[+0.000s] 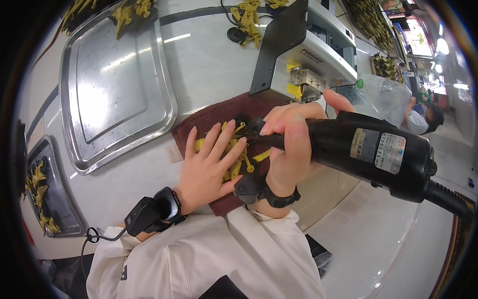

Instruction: Assembling small yellow plastic components using a handheld electric tool on a production line.

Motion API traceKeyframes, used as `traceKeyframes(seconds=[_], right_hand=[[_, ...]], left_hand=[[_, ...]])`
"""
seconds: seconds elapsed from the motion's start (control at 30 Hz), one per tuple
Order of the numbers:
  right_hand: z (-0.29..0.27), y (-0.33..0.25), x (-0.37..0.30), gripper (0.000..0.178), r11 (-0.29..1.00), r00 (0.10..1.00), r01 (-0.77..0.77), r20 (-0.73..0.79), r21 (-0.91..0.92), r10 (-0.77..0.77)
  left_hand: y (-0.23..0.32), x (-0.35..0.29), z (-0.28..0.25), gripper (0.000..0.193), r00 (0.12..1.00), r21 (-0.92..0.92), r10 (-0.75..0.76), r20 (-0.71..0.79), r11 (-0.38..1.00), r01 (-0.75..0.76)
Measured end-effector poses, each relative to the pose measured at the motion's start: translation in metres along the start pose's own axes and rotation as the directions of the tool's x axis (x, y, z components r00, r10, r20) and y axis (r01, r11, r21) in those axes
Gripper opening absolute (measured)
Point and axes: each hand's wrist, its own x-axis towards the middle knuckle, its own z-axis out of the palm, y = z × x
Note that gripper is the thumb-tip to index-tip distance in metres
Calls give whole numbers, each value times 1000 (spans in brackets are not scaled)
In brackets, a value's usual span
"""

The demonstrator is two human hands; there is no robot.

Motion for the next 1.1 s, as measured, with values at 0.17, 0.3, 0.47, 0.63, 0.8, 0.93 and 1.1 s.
traceKeyframes(seconds=[0.17,0.3,0.47,0.63,0.8,0.93,1.1], right_hand=[[-1,5,1,51,1000,1000,-4,6,0,5],[-15,-14,15,39,944,975,216,2,-251,-222],[-40,-38,122,40,797,736,516,-313,-314,-600],[-50,-16,144,36,822,806,411,-265,-395,-530],[-41,-62,95,32,868,804,401,-342,-293,-487],[-52,-42,79,38,939,931,308,-154,-152,-330],[-39,-12,77,39,959,963,134,-194,-249,-185]], left_hand=[[-2,-1,1,68,1000,14,-6,22,1000,6],[0,4,0,68,1000,3,9,17,1000,-9],[1,0,-3,66,1000,25,-8,-12,1000,8],[0,1,0,67,1000,17,2,4,1000,-2],[1,0,0,69,1000,22,6,16,1000,-6],[3,2,-2,71,1000,33,3,21,999,-3],[2,1,0,70,1000,27,14,16,1000,-14]])
